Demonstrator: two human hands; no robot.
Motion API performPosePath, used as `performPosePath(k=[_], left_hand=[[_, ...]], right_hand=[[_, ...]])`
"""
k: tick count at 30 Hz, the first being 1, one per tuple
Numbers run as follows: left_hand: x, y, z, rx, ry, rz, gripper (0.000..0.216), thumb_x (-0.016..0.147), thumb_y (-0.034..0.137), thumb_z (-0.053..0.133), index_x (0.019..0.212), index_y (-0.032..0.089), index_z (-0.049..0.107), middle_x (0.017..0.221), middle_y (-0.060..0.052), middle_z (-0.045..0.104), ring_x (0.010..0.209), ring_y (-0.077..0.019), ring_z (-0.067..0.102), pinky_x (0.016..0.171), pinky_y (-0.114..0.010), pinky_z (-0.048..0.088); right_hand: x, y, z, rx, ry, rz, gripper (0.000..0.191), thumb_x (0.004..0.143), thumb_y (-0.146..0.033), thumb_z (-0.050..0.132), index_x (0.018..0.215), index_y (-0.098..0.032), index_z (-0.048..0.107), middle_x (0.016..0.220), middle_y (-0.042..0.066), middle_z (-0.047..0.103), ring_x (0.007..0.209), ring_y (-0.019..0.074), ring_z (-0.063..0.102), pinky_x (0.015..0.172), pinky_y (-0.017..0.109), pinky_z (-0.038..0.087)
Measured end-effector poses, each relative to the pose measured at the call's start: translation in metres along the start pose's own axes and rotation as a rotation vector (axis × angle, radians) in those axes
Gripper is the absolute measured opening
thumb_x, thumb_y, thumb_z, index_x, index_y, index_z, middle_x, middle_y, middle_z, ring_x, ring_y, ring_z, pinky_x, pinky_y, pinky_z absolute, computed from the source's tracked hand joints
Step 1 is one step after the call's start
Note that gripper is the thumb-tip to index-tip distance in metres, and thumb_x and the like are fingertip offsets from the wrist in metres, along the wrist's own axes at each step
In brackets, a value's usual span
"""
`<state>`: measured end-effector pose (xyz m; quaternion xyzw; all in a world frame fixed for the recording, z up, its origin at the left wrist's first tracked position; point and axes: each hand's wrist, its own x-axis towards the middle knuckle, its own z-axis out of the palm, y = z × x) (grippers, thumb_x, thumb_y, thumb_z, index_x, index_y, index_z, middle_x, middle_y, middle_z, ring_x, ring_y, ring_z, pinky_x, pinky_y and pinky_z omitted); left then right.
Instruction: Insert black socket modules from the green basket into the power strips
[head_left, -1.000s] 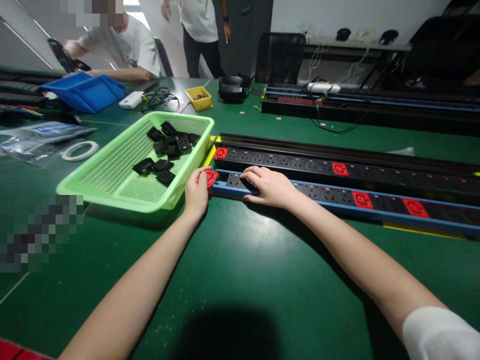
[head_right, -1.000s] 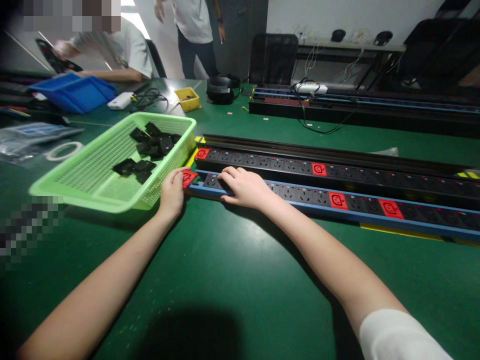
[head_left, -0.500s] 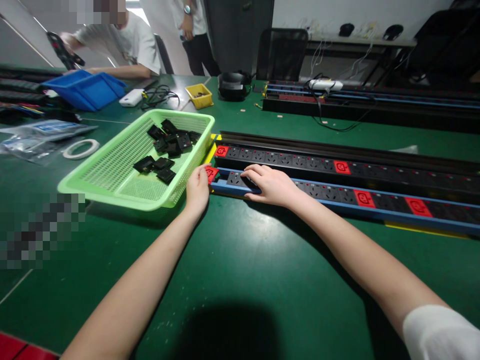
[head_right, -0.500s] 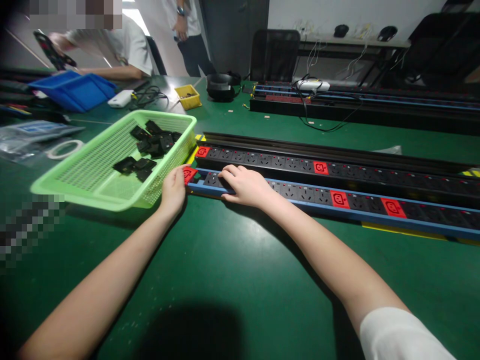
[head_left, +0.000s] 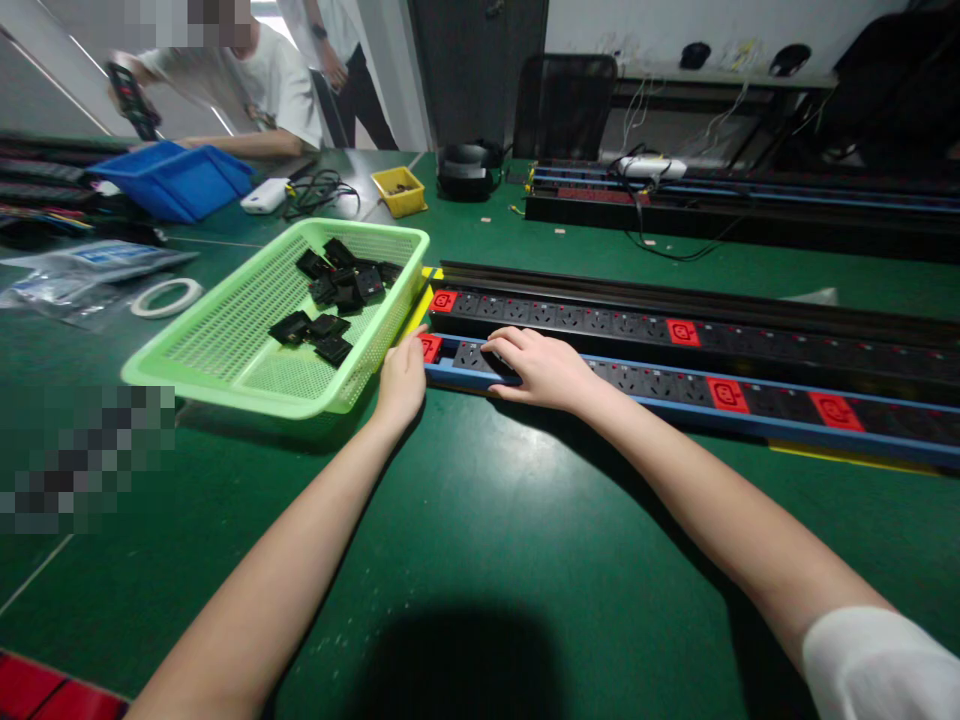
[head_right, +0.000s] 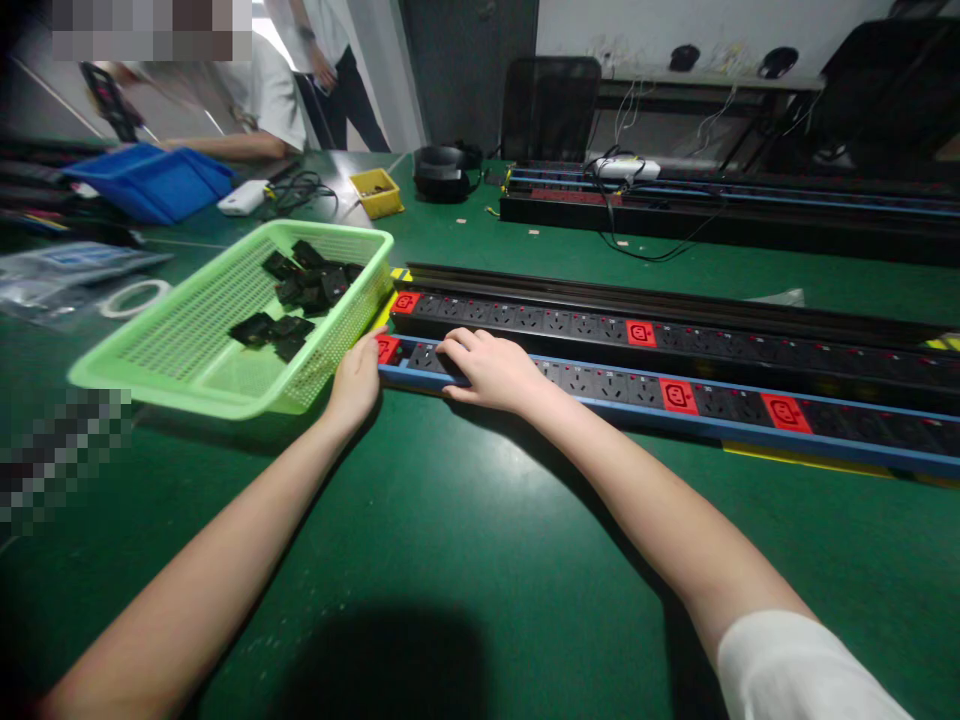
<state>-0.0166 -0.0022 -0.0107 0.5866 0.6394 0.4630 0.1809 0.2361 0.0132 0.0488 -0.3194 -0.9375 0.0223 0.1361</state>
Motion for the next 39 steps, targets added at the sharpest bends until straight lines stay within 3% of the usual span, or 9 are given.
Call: performPosePath(k=[9, 12, 15, 22, 26, 31, 39], left_hand=[[-0.003, 0.0, 0.005, 0.14, -0.133, 0.06, 0.06, 0.1, 0.053, 0.03, 0.128, 0.015, 0.068, 0.123, -0.015, 0.07, 0.124, -0.0301, 0.057, 0.112, -0.05, 0.039], [-0.005, 0.001, 0.006, 0.142, -0.076, 0.064, 0.052, 0.1, 0.05, 0.037, 0.129, 0.015, 0.062, 0.131, -0.016, 0.063, 0.127, -0.0285, 0.054, 0.113, -0.049, 0.037], [-0.009, 0.005, 0.004, 0.082, 0.025, 0.057, 0.046, 0.096, 0.051, 0.05, 0.126, 0.016, 0.056, 0.126, -0.015, 0.061, 0.114, -0.0248, 0.059, 0.102, -0.042, 0.046], [-0.022, 0.028, -0.008, 0.33, 0.021, 0.279, 0.03, 0.093, 0.05, 0.061, 0.106, 0.025, 0.071, 0.116, -0.007, 0.065, 0.116, -0.0276, 0.052, 0.1, -0.044, 0.036], [-0.026, 0.029, -0.01, 0.443, -0.008, 0.328, 0.033, 0.093, 0.052, 0.059, 0.111, 0.027, 0.072, 0.121, -0.008, 0.066, 0.116, -0.0289, 0.051, 0.096, -0.045, 0.035], [-0.023, 0.023, -0.022, 0.632, -0.126, 0.498, 0.052, 0.081, 0.056, 0.071, 0.125, 0.027, 0.067, 0.132, -0.012, 0.064, 0.124, -0.0349, 0.045, 0.1, -0.051, 0.034], [-0.012, 0.021, -0.029, 0.655, -0.176, 0.588, 0.042, 0.083, 0.049, 0.072, 0.117, 0.025, 0.07, 0.128, -0.011, 0.066, 0.122, -0.0325, 0.047, 0.099, -0.048, 0.041]], right_hand=[[0.0, 0.0, 0.0, 0.01, 0.003, -0.002, 0.051, 0.092, -0.044, 0.064, 0.135, -0.019, 0.054, 0.14, 0.013, 0.057, 0.119, 0.0291, 0.059, 0.092, 0.041, 0.053], [0.0, 0.0, 0.0, 0.009, 0.004, -0.005, 0.052, 0.092, -0.045, 0.065, 0.135, -0.019, 0.054, 0.14, 0.013, 0.057, 0.119, 0.0291, 0.059, 0.091, 0.041, 0.053], [0.0, 0.0, 0.0, 0.009, 0.004, -0.003, 0.051, 0.091, -0.045, 0.065, 0.135, -0.019, 0.054, 0.14, 0.013, 0.057, 0.119, 0.0288, 0.059, 0.091, 0.04, 0.053], [0.0, -0.001, -0.001, -0.009, 0.012, -0.005, 0.051, 0.091, -0.044, 0.064, 0.135, -0.019, 0.054, 0.141, 0.012, 0.057, 0.117, 0.0287, 0.06, 0.088, 0.04, 0.054], [0.0, -0.001, -0.001, -0.021, 0.015, 0.0, 0.051, 0.091, -0.044, 0.064, 0.135, -0.02, 0.055, 0.139, 0.012, 0.059, 0.116, 0.0291, 0.061, 0.088, 0.04, 0.054], [0.001, -0.001, 0.0, -0.03, 0.005, 0.002, 0.052, 0.091, -0.047, 0.063, 0.135, -0.02, 0.055, 0.141, 0.012, 0.058, 0.117, 0.0299, 0.061, 0.087, 0.041, 0.055], [0.001, -0.001, -0.001, -0.009, 0.001, 0.009, 0.052, 0.091, -0.046, 0.063, 0.135, -0.021, 0.054, 0.141, 0.013, 0.058, 0.116, 0.03, 0.06, 0.087, 0.041, 0.053]])
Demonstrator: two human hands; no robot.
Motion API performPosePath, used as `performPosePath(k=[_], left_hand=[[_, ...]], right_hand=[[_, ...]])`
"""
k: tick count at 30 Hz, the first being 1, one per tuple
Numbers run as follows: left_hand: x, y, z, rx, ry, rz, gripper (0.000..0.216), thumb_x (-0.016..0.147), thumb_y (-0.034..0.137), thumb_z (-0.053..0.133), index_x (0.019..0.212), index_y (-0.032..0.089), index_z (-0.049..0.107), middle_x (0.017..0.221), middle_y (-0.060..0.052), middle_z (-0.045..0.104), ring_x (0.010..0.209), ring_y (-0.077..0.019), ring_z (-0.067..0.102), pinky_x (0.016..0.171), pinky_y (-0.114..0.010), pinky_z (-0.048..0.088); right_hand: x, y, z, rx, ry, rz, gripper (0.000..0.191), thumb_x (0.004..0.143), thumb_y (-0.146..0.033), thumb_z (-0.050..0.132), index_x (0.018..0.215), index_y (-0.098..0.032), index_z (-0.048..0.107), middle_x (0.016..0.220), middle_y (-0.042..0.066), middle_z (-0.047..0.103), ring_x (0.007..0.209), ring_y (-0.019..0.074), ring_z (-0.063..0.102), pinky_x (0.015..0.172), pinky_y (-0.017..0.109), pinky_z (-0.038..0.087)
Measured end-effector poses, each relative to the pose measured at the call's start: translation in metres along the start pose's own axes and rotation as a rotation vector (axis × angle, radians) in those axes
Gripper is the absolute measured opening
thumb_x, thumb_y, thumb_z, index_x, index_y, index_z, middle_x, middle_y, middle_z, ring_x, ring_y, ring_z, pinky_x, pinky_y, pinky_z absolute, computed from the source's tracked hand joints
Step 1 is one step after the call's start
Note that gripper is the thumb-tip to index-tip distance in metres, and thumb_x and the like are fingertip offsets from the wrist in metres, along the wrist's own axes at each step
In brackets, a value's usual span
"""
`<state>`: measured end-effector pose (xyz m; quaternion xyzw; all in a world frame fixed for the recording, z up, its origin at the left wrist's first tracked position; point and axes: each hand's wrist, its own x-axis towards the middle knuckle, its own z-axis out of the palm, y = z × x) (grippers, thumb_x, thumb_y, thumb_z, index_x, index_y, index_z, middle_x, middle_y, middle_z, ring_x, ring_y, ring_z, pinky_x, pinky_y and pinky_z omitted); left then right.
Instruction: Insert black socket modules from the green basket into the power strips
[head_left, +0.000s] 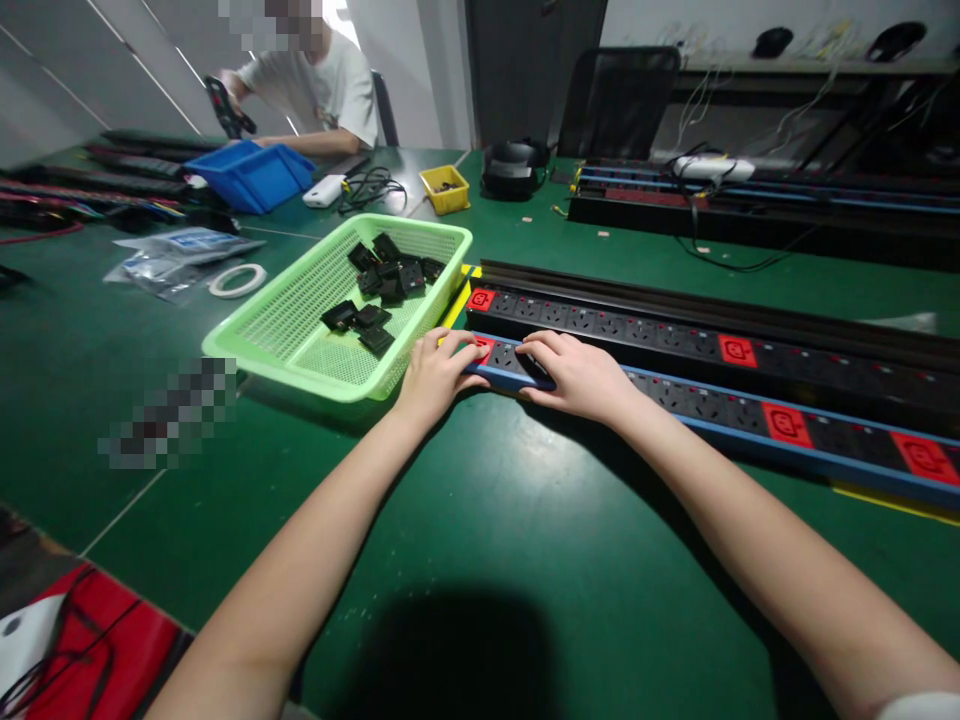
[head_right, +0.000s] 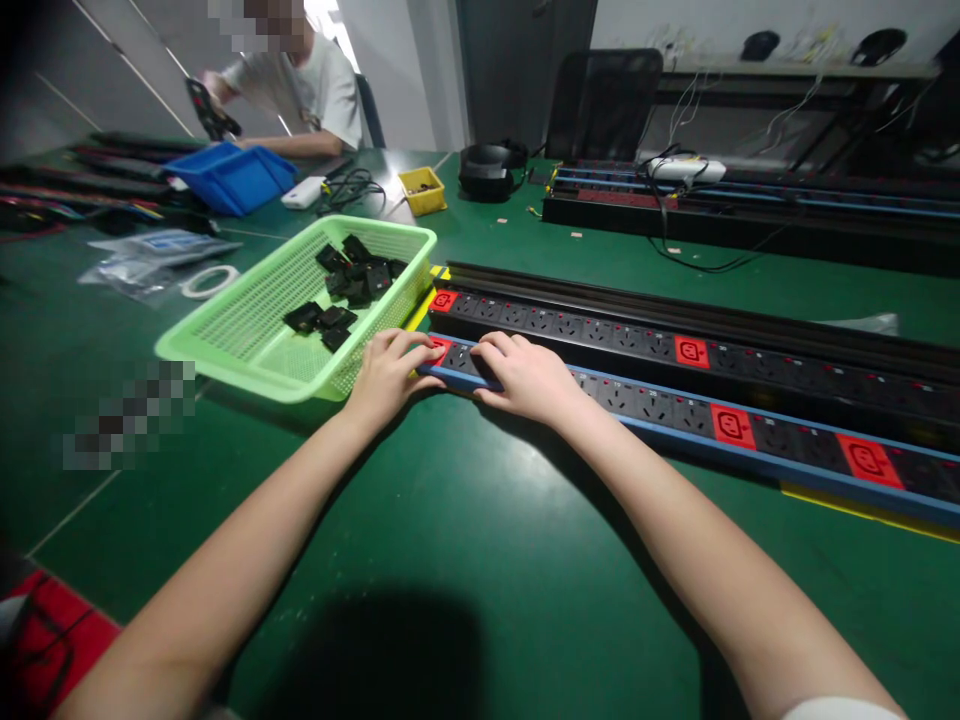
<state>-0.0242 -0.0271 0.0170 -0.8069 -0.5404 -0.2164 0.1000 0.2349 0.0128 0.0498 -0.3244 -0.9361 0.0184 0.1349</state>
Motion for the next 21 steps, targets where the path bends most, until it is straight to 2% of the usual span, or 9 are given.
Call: performPosePath(k=[4, 7, 13, 15, 17, 19, 21], left_hand=[[-0.001, 0.0, 0.001, 0.003, 0.015, 0.004, 0.043, 0.082, 0.048, 0.072, 0.119, 0.025, 0.07, 0.127, -0.011, 0.066, 0.122, -0.0338, 0.047, 0.099, -0.049, 0.042], [-0.004, 0.001, 0.002, 0.009, 0.014, -0.009, 0.043, 0.084, 0.046, 0.071, 0.122, 0.026, 0.069, 0.127, -0.012, 0.066, 0.122, -0.0352, 0.047, 0.097, -0.05, 0.043], [-0.012, 0.001, 0.006, 0.028, 0.013, -0.026, 0.045, 0.092, 0.045, 0.062, 0.134, 0.03, 0.063, 0.13, -0.014, 0.064, 0.122, -0.0358, 0.053, 0.101, -0.052, 0.042], [-0.014, 0.005, 0.006, 0.028, 0.019, -0.04, 0.052, 0.093, 0.047, 0.06, 0.141, 0.029, 0.057, 0.136, -0.016, 0.061, 0.126, -0.0373, 0.053, 0.105, -0.054, 0.039], [-0.013, 0.011, 0.006, 0.011, 0.034, -0.038, 0.065, 0.092, 0.05, 0.059, 0.15, 0.024, 0.047, 0.142, -0.019, 0.056, 0.131, -0.0388, 0.05, 0.109, -0.054, 0.036], [-0.007, 0.018, 0.007, -0.014, 0.031, 0.001, 0.075, 0.091, 0.054, 0.059, 0.154, 0.02, 0.039, 0.146, -0.02, 0.053, 0.134, -0.0393, 0.048, 0.112, -0.053, 0.034], [0.004, 0.026, 0.009, -0.032, -0.009, 0.087, 0.079, 0.09, 0.059, 0.059, 0.154, 0.019, 0.038, 0.147, -0.02, 0.052, 0.135, -0.039, 0.048, 0.114, -0.051, 0.033]], right_hand=[[-0.002, 0.0, 0.001, 0.011, 0.02, -0.013, 0.051, 0.091, -0.045, 0.063, 0.135, -0.02, 0.055, 0.139, 0.013, 0.059, 0.115, 0.029, 0.061, 0.092, 0.041, 0.05], [-0.003, 0.0, 0.0, -0.036, 0.063, -0.016, 0.053, 0.09, -0.047, 0.065, 0.133, -0.017, 0.056, 0.133, 0.013, 0.063, 0.119, 0.0321, 0.057, 0.1, 0.046, 0.043], [-0.01, -0.008, 0.002, -0.118, 0.129, -0.002, 0.058, 0.091, -0.044, 0.065, 0.139, -0.014, 0.052, 0.14, 0.015, 0.06, 0.125, 0.0317, 0.054, 0.105, 0.045, 0.039], [-0.025, -0.01, 0.005, -0.153, 0.138, 0.024, 0.059, 0.093, -0.04, 0.063, 0.143, -0.013, 0.048, 0.146, 0.017, 0.055, 0.128, 0.0309, 0.052, 0.107, 0.045, 0.038], [-0.051, -0.008, 0.007, -0.189, 0.124, 0.04, 0.065, 0.095, -0.047, 0.058, 0.147, -0.011, 0.045, 0.151, 0.018, 0.051, 0.132, 0.0318, 0.051, 0.109, 0.046, 0.036], [-0.087, 0.001, 0.006, -0.211, 0.102, 0.046, 0.067, 0.098, -0.053, 0.05, 0.151, -0.012, 0.042, 0.156, 0.017, 0.046, 0.139, 0.0319, 0.046, 0.11, 0.047, 0.036], [-0.127, 0.017, -0.001, -0.237, 0.089, 0.075, 0.069, 0.099, -0.055, 0.047, 0.153, -0.012, 0.04, 0.16, 0.017, 0.041, 0.144, 0.0307, 0.043, 0.112, 0.047, 0.035]])
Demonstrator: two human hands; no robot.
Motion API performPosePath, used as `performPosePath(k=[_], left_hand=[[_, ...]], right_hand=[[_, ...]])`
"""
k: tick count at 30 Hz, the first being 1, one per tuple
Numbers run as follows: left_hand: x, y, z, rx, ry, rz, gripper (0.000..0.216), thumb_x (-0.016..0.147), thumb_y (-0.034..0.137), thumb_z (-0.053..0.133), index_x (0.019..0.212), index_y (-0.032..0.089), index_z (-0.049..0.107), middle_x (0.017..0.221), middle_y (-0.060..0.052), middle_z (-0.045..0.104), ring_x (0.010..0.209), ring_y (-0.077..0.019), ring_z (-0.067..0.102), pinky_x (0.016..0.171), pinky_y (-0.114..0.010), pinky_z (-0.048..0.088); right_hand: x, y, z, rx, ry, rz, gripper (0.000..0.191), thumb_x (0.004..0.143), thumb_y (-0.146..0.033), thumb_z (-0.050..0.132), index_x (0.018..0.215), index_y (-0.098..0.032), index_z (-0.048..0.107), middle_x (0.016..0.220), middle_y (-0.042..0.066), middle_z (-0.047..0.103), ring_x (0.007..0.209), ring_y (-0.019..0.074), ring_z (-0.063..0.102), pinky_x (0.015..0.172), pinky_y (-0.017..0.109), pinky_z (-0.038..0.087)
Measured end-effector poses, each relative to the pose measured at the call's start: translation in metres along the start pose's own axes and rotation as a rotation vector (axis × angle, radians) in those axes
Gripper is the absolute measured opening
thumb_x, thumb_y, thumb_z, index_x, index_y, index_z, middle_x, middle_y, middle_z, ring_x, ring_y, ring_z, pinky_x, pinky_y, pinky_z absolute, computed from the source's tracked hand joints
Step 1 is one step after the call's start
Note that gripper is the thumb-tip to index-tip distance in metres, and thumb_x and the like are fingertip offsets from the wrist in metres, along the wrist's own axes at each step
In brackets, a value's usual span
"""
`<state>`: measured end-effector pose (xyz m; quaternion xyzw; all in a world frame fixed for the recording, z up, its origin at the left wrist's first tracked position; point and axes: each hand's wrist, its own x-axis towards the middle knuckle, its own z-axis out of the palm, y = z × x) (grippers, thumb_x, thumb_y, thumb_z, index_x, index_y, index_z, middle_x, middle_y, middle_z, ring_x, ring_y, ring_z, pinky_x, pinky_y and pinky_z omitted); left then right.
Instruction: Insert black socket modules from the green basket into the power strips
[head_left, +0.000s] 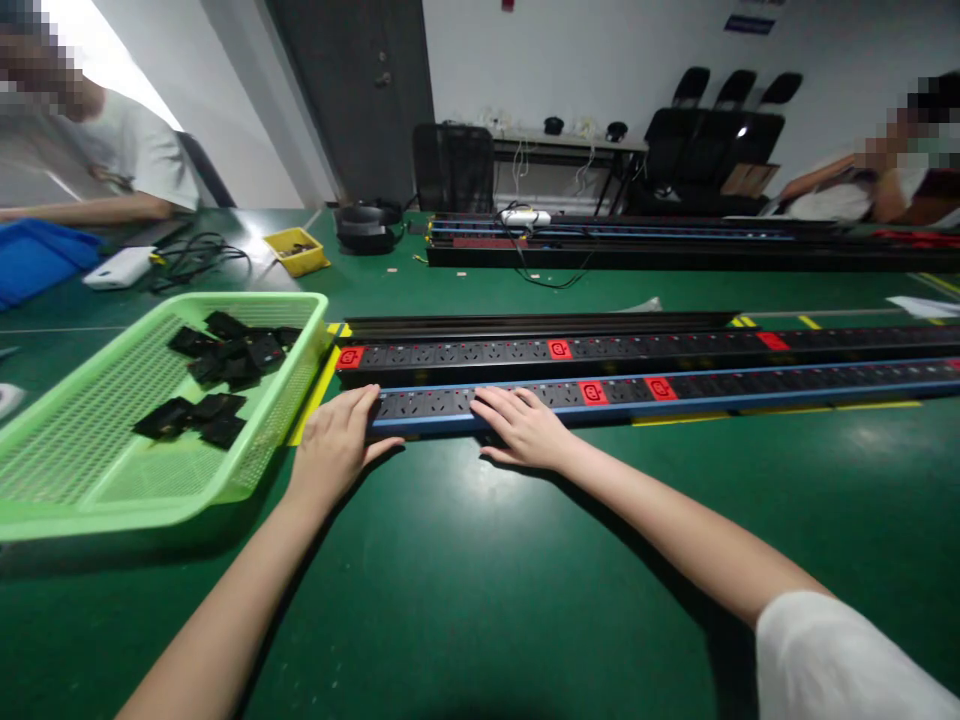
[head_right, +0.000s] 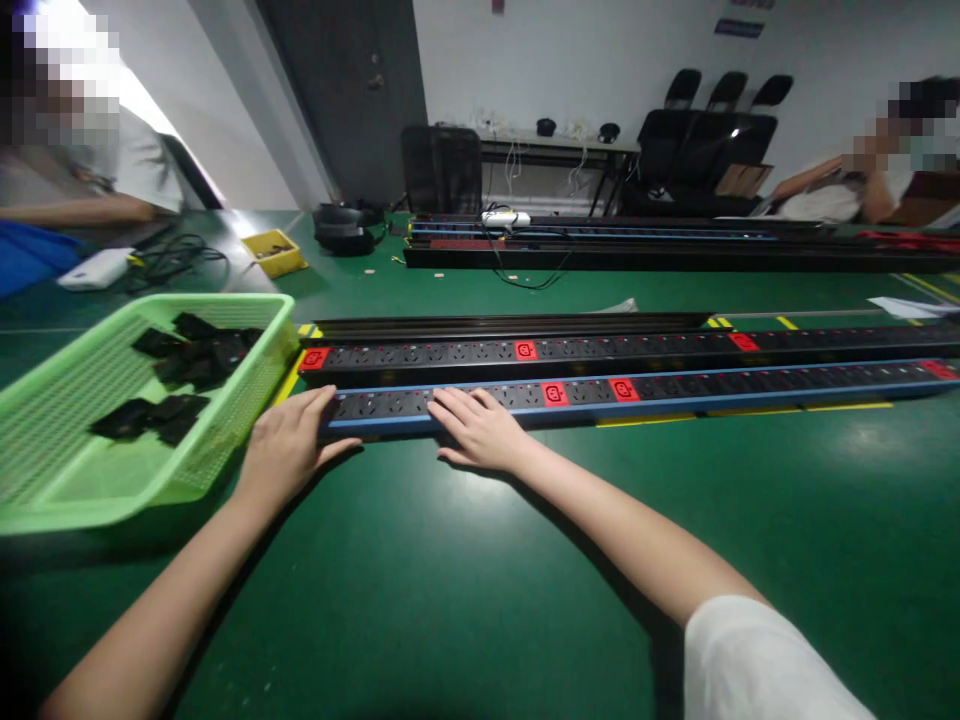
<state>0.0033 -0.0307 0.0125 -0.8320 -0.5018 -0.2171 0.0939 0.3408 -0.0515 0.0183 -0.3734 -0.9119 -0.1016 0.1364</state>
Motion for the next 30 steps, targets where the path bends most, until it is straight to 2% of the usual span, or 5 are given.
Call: performPosePath(k=[4, 7, 12, 19, 30], left_hand=[[0.032, 0.011, 0.007, 0.017, -0.104, 0.116, 0.077, 0.084, 0.073, 0.056, 0.137, 0.017, 0.055, 0.133, -0.02, 0.061, 0.121, -0.0401, 0.056, 0.105, -0.052, 0.038], [0.051, 0.015, 0.013, 0.029, -0.134, 0.127, 0.07, 0.084, 0.076, 0.052, 0.12, 0.016, 0.063, 0.118, -0.018, 0.066, 0.109, -0.038, 0.061, 0.096, -0.05, 0.043], [0.055, 0.016, 0.022, 0.008, -0.113, 0.145, 0.079, 0.083, 0.076, 0.053, 0.136, 0.017, 0.052, 0.129, -0.02, 0.06, 0.118, -0.0381, 0.058, 0.097, -0.048, 0.045], [0.053, 0.01, 0.027, -0.111, -0.061, 0.218, 0.107, 0.079, 0.074, 0.062, 0.159, 0.019, 0.018, 0.158, -0.021, 0.038, 0.145, -0.0379, 0.039, 0.119, -0.053, 0.031], [0.073, 0.003, 0.035, -0.126, -0.099, 0.268, 0.104, 0.084, 0.072, 0.057, 0.162, 0.019, 0.013, 0.169, -0.016, 0.018, 0.157, -0.0366, 0.017, 0.126, -0.055, 0.019]], right_hand=[[-0.061, 0.048, -0.017, -0.106, -0.023, 0.15, 0.071, 0.099, -0.055, 0.048, 0.154, -0.011, 0.04, 0.16, 0.018, 0.042, 0.146, 0.0302, 0.041, 0.112, 0.046, 0.036], [-0.079, 0.07, -0.023, -0.144, 0.004, 0.256, 0.07, 0.095, -0.058, 0.054, 0.148, -0.011, 0.05, 0.152, 0.019, 0.052, 0.137, 0.0327, 0.052, 0.107, 0.048, 0.04], [-0.078, 0.073, -0.017, -0.136, 0.072, 0.259, 0.075, 0.095, -0.059, 0.053, 0.157, -0.019, 0.039, 0.155, 0.011, 0.05, 0.139, 0.0286, 0.052, 0.114, 0.047, 0.035], [-0.078, 0.076, -0.017, -0.171, 0.029, 0.214, 0.076, 0.097, -0.059, 0.05, 0.161, -0.023, 0.031, 0.16, 0.008, 0.04, 0.15, 0.031, 0.036, 0.119, 0.051, 0.032], [-0.063, 0.1, -0.008, -0.202, 0.004, 0.166, 0.071, 0.1, -0.058, 0.047, 0.159, -0.019, 0.035, 0.161, 0.008, 0.037, 0.153, 0.0349, 0.029, 0.119, 0.055, 0.033]])
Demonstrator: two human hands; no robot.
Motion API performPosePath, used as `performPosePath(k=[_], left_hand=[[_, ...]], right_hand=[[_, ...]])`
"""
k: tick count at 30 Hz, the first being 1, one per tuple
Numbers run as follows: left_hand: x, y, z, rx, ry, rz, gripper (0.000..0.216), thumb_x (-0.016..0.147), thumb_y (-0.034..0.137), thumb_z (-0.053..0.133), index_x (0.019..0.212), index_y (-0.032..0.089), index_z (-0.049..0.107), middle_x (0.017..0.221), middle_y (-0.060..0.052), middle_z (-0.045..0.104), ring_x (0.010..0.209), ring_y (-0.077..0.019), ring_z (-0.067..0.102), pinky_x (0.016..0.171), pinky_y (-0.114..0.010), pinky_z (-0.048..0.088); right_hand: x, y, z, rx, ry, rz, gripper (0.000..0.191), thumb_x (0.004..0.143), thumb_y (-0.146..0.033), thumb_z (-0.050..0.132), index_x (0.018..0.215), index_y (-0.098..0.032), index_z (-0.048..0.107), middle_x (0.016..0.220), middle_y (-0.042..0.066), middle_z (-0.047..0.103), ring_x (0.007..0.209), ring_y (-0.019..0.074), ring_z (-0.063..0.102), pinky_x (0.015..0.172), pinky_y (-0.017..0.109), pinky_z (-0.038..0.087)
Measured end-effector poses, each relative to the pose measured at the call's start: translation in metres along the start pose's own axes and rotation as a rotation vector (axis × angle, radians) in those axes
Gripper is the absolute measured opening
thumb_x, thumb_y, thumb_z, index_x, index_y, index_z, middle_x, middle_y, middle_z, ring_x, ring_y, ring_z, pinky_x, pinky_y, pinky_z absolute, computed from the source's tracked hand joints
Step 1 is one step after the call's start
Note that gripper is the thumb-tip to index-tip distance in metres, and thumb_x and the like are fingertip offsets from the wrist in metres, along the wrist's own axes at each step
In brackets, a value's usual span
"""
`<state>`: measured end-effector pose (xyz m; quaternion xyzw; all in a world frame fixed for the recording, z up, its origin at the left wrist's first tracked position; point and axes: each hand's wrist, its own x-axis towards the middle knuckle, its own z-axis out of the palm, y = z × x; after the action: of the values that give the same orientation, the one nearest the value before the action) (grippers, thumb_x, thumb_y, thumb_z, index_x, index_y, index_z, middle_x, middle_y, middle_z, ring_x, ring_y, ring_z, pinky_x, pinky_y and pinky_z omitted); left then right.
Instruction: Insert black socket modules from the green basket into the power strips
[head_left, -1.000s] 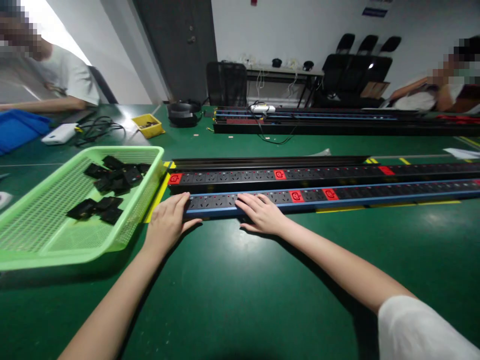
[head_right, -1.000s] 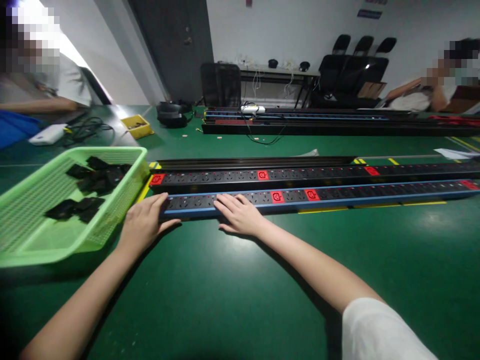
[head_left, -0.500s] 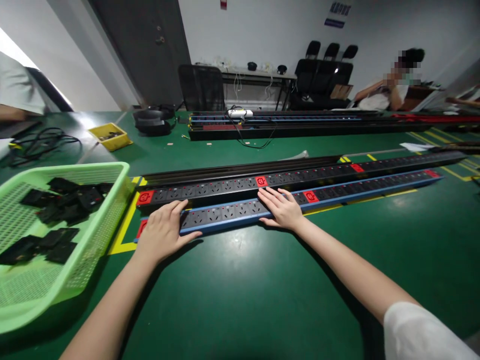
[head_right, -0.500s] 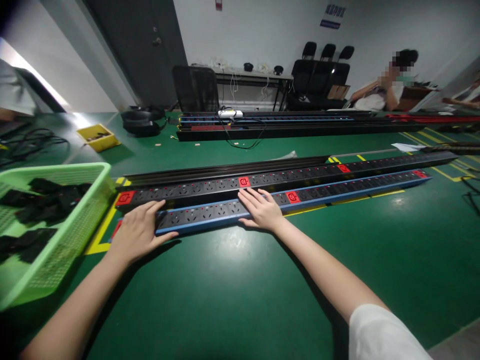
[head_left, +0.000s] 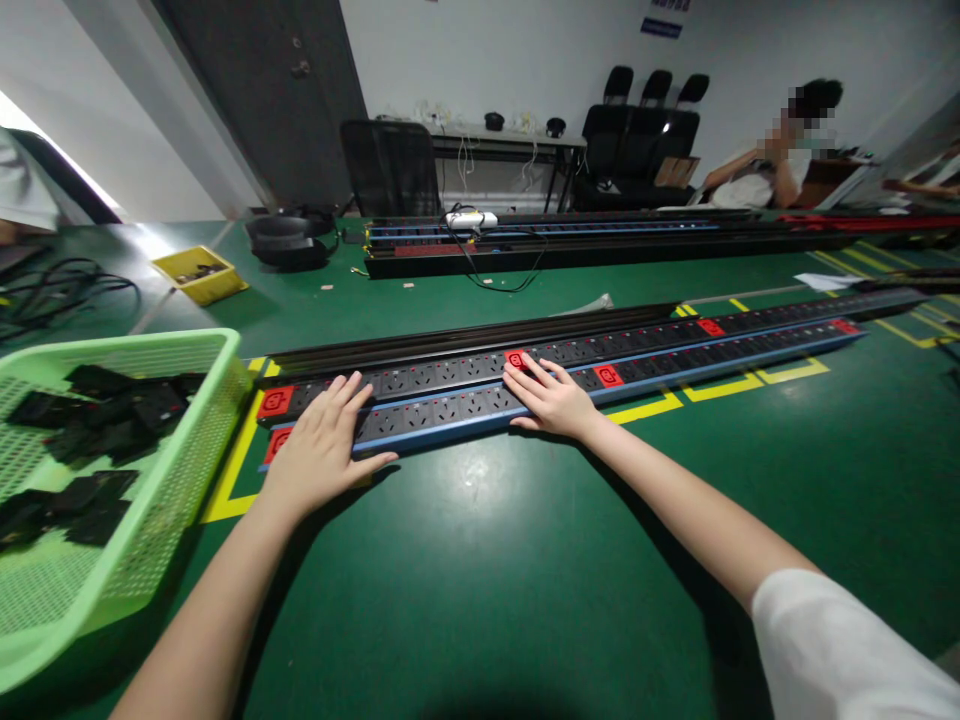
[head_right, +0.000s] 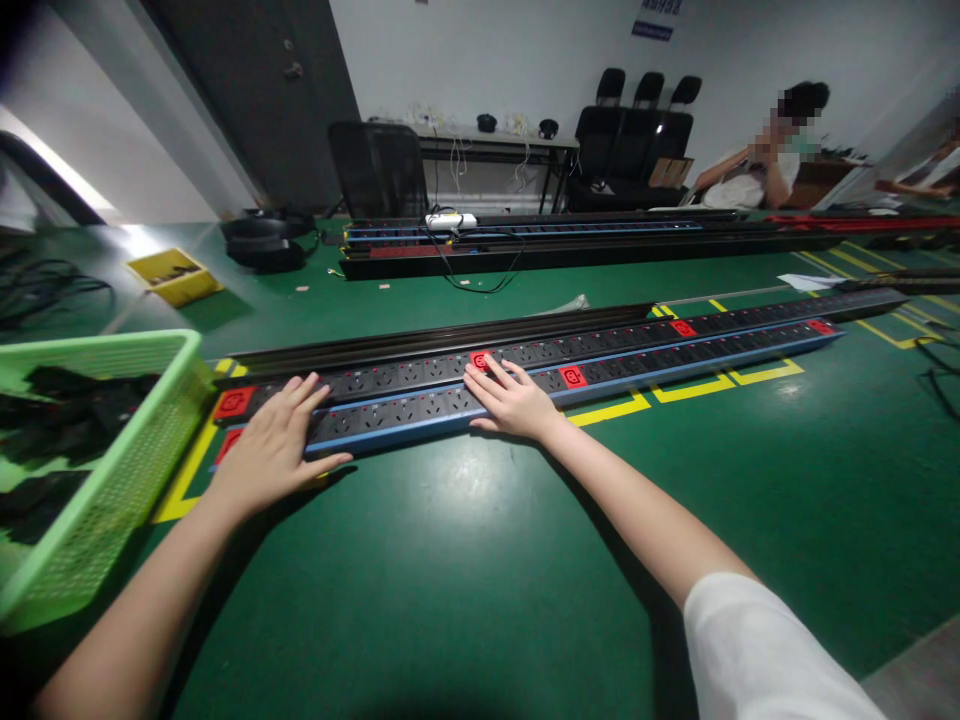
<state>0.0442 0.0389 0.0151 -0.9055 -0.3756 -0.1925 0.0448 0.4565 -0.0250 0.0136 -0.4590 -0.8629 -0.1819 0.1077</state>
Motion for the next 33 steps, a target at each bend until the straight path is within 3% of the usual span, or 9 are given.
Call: performPosePath(k=[5, 9, 12, 14, 20, 23, 27, 31, 33], left_hand=[[0.006, -0.005, 0.003, -0.052, -0.033, -0.037, 0.101, 0.083, 0.071, 0.058, 0.161, 0.02, 0.018, 0.168, -0.017, 0.023, 0.156, -0.0381, 0.018, 0.126, -0.057, 0.018], [0.01, -0.01, 0.0, -0.176, -0.033, -0.138, 0.09, 0.088, 0.064, 0.055, 0.159, 0.019, 0.022, 0.162, -0.018, 0.034, 0.153, -0.0366, 0.029, 0.123, -0.057, 0.026], [0.02, -0.013, -0.008, -0.212, 0.02, -0.247, 0.068, 0.095, 0.053, 0.046, 0.152, 0.017, 0.035, 0.151, -0.018, 0.048, 0.144, -0.0345, 0.044, 0.119, -0.055, 0.034], [0.034, -0.015, -0.015, -0.14, 0.023, -0.233, 0.054, 0.097, 0.046, 0.041, 0.143, 0.019, 0.048, 0.138, -0.016, 0.06, 0.133, -0.0336, 0.054, 0.117, -0.055, 0.035], [0.087, -0.035, -0.015, 0.048, -0.242, -0.168, 0.053, 0.094, 0.037, 0.037, 0.138, 0.015, 0.058, 0.129, -0.02, 0.066, 0.113, -0.0378, 0.064, 0.096, -0.052, 0.049], [0.104, -0.048, 0.0, -0.062, -0.326, -0.156, 0.052, 0.094, 0.044, 0.035, 0.127, 0.017, 0.066, 0.124, -0.017, 0.068, 0.108, -0.033, 0.066, 0.096, -0.045, 0.05], [0.111, -0.058, 0.017, -0.246, -0.285, -0.186, 0.053, 0.093, 0.053, 0.036, 0.112, 0.018, 0.071, 0.115, -0.015, 0.07, 0.107, -0.028, 0.064, 0.099, -0.039, 0.048], [0.115, -0.058, 0.017, -0.162, -0.251, -0.3, 0.048, 0.096, 0.048, 0.036, 0.115, 0.02, 0.071, 0.12, -0.013, 0.069, 0.114, -0.0293, 0.059, 0.097, -0.041, 0.043], [0.122, -0.055, 0.008, -0.076, -0.208, -0.35, 0.048, 0.099, 0.045, 0.035, 0.117, 0.018, 0.071, 0.117, -0.014, 0.067, 0.11, -0.0295, 0.057, 0.092, -0.041, 0.041]], right_hand=[[0.003, 0.001, 0.001, 0.036, 0.025, 0.03, 0.072, 0.097, -0.057, 0.053, 0.157, -0.021, 0.039, 0.158, 0.01, 0.043, 0.152, 0.0361, 0.031, 0.118, 0.056, 0.034], [0.004, -0.008, 0.0, 0.049, 0.03, 0.127, 0.077, 0.095, -0.06, 0.05, 0.159, -0.02, 0.035, 0.16, 0.011, 0.04, 0.152, 0.0345, 0.032, 0.121, 0.056, 0.026], [0.004, -0.015, -0.001, 0.058, 0.044, 0.207, 0.078, 0.095, -0.06, 0.049, 0.16, -0.021, 0.031, 0.161, 0.011, 0.039, 0.151, 0.0321, 0.034, 0.121, 0.055, 0.021], [0.004, -0.018, -0.002, 0.074, 0.051, 0.232, 0.077, 0.095, -0.059, 0.049, 0.16, -0.021, 0.031, 0.161, 0.012, 0.039, 0.151, 0.0314, 0.035, 0.121, 0.054, 0.021], [0.004, -0.044, -0.013, 0.235, 0.079, 0.372, 0.07, 0.093, -0.049, 0.055, 0.155, -0.019, 0.039, 0.16, 0.016, 0.041, 0.151, 0.032, 0.034, 0.121, 0.057, 0.023], [0.001, -0.076, -0.022, 0.45, 0.143, 0.51, 0.058, 0.093, -0.041, 0.056, 0.147, -0.021, 0.047, 0.156, 0.016, 0.046, 0.15, 0.0316, 0.035, 0.119, 0.057, 0.031], [0.006, -0.115, -0.032, 0.839, 0.213, 0.598, 0.052, 0.088, -0.036, 0.061, 0.138, -0.024, 0.051, 0.152, 0.015, 0.05, 0.145, 0.0286, 0.042, 0.119, 0.054, 0.035], [0.032, -0.126, -0.04, 1.434, 0.309, 0.928, 0.047, 0.082, -0.038, 0.066, 0.126, -0.027, 0.056, 0.141, 0.01, 0.059, 0.133, 0.0247, 0.054, 0.112, 0.047, 0.044], [0.05, -0.12, -0.045, 1.686, 0.284, 1.067, 0.045, 0.075, -0.038, 0.071, 0.117, -0.026, 0.06, 0.136, 0.009, 0.062, 0.128, 0.0248, 0.059, 0.111, 0.045, 0.044]])
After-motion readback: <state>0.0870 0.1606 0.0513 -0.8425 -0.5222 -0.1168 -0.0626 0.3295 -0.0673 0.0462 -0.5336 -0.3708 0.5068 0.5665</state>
